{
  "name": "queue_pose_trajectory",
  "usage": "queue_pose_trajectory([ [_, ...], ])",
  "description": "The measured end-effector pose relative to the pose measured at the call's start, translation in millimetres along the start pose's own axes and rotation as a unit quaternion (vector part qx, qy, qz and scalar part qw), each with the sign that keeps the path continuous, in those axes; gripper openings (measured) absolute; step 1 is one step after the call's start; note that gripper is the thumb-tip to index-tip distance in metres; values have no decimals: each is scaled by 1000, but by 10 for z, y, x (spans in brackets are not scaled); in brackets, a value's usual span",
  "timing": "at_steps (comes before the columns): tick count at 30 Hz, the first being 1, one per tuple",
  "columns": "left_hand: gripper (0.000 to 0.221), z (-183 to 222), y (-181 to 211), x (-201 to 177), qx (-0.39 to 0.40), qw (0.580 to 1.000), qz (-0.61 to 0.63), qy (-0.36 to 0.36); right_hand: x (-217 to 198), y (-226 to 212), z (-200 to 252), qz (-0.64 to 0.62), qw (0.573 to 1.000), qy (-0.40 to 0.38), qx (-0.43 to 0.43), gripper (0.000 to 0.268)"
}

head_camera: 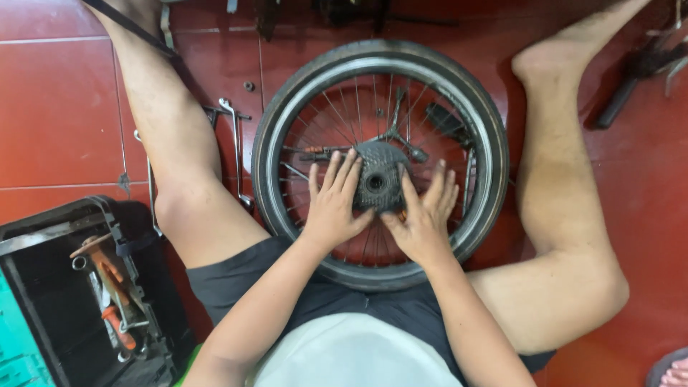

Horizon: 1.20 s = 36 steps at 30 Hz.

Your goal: Polishing and inspecting a bicycle cassette on a wheel while sitting on the floor.

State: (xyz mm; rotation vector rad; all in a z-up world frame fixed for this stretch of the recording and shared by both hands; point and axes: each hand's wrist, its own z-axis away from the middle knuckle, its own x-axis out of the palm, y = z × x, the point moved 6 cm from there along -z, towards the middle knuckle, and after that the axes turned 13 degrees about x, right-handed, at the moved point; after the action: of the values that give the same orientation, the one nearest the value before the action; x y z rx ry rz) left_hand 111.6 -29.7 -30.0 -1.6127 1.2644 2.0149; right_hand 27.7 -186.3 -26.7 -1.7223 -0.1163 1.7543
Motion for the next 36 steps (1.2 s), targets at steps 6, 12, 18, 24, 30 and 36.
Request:
queue_pose_trajectory([
  [6,110,146,347,17,-134,984,115,-31,75,4,29,1,1000,13,14,95],
  [12,106,252,252,-103,-127,976,177,-5,180,-146,237,-24,999,-25,3,110],
  [18,98,-303,-118,-105,67,940,316,109,129,-66,15,-36,999,-5,41,97],
  [24,71,-298,-115,33,101,947,296,78,247,-112,203,0,1000,14,19,95],
  [30,63,-12,26,-165,-1,975,213,61,290,-211,336,-19,1000,-10,12,112],
  [36,51,255,-110,172,-105,971,186,108,259,-71,101,-31,998,-9,54,108],
])
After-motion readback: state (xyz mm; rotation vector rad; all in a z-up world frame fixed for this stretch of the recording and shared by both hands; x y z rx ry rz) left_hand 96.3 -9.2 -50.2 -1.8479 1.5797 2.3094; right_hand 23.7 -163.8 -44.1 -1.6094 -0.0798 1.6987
